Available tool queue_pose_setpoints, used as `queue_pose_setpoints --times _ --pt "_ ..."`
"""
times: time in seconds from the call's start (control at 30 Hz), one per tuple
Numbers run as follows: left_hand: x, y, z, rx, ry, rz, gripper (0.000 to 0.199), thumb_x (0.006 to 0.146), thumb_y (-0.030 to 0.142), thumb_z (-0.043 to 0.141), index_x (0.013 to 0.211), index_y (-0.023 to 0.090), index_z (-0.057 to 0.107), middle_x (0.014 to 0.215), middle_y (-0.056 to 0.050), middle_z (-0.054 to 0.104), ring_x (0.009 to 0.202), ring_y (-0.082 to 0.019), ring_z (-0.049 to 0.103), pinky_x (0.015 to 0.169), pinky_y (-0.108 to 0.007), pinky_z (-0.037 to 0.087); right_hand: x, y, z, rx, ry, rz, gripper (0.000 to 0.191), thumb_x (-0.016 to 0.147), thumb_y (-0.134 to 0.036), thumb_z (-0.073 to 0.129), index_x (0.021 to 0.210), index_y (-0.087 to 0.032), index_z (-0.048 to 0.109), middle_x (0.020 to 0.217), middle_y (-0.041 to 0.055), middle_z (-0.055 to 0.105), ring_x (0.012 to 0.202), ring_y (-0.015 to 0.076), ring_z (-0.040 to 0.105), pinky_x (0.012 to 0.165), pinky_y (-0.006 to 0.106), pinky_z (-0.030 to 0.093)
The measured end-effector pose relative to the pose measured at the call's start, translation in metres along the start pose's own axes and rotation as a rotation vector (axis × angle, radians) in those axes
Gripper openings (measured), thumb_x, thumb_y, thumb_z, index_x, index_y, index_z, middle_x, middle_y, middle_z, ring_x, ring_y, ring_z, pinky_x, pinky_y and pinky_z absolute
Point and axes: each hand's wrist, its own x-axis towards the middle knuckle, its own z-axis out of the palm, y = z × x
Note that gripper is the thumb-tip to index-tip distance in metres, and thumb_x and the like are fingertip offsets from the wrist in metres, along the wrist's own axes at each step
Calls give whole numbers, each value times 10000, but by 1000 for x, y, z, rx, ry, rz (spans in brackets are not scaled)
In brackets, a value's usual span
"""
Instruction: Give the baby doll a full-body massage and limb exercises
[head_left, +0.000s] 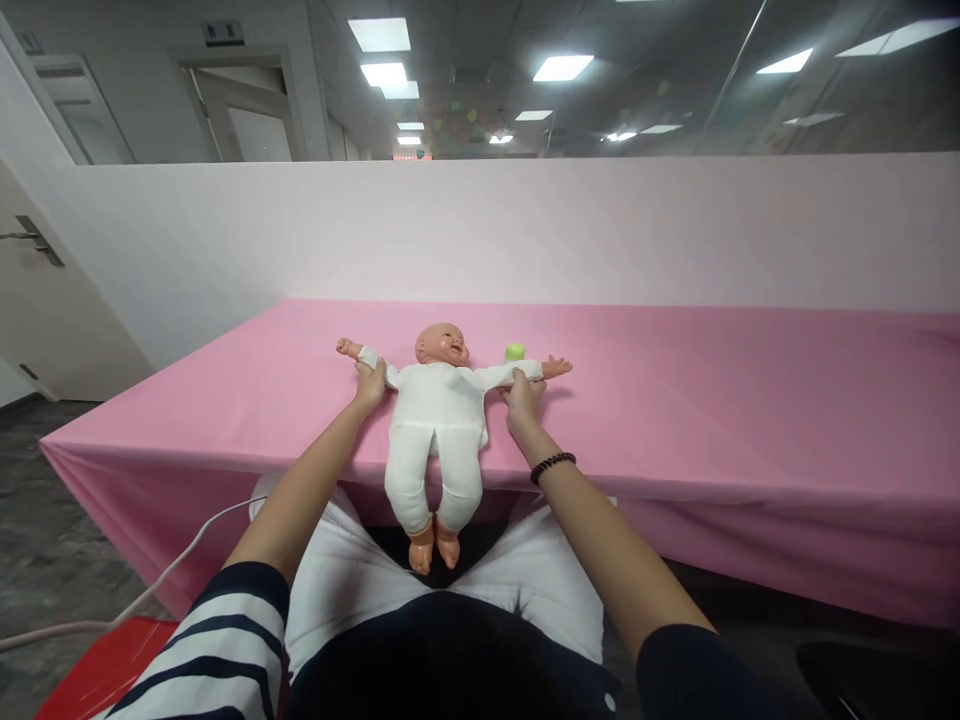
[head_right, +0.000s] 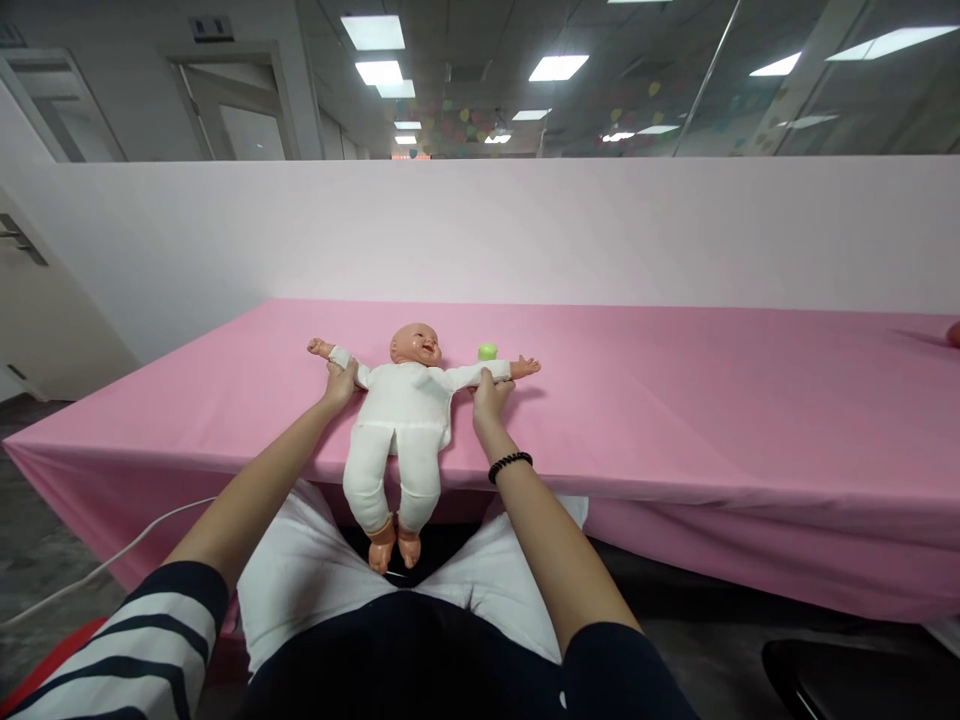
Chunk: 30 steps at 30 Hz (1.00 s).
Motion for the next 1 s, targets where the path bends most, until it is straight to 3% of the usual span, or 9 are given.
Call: queue_pose_setpoints --times 0.1,0.27,0.47,0.67,0.83,0.9,1.0 --pt "-6 7 2 18 34 -15 672 942 562 594 1429 197 310 1357 -197 513 1310 -334 533 1093 -500 451 -5 1 -1 -181 -21 -218 501 828 -327 593 1278 -190 422 1213 146 658 1000 253 708 811 403 621" --pt "-10 15 5 46 -130 255 548 961 419 591 1420 210 377 1427 -161 489 1334 -299 489 1141 -498 394 -18 5 -3 -422 -281 -620 491 889 -338 566 1351 -191 487 1079 97 715 878 234 692 827 406 587" --pt "-15 16 5 274 -363 419 464 925 211 522 1387 218 559 1290 -114 580 1253 -273 516 1135 -480 405 -25 6 -3 -543 -610 -972 456 847 -105 493 1251 -230 661 1305 79 686 1242 248 622 1059 431 526" --pt "-18 18 5 299 -415 461 492 901 154 495 1373 228 611 1268 -104 566 1242 -239 537 1150 -431 412 -24 5 -4 -610 -674 -988 566 757 -21 455 1204 -249 717 1357 42 668 1285 237 605 1080 437 527" --pt "-19 20 6 214 -369 468 459 923 188 505 1375 224 581 1350 -118 583 1296 -261 524 1167 -458 385 -23 4 -2 -477 -640 -861 537 780 -63 491 1246 -237 693 1327 52 687 1278 232 603 1127 439 471" --pt "-19 21 7 138 -312 407 436 934 219 525 1370 219 542 1374 -118 585 1304 -271 530 1159 -462 387 -22 4 -1 -404 -573 -749 453 828 -138 543 1252 -227 677 1285 66 700 1196 236 636 1060 424 506" --pt "-17 20 6 17 -164 186 448 932 275 587 1354 206 449 1352 -132 584 1269 -284 563 1105 -450 430 -18 5 0 -294 -425 -559 376 880 -262 596 1249 -203 634 1140 68 726 987 206 678 917 368 555"
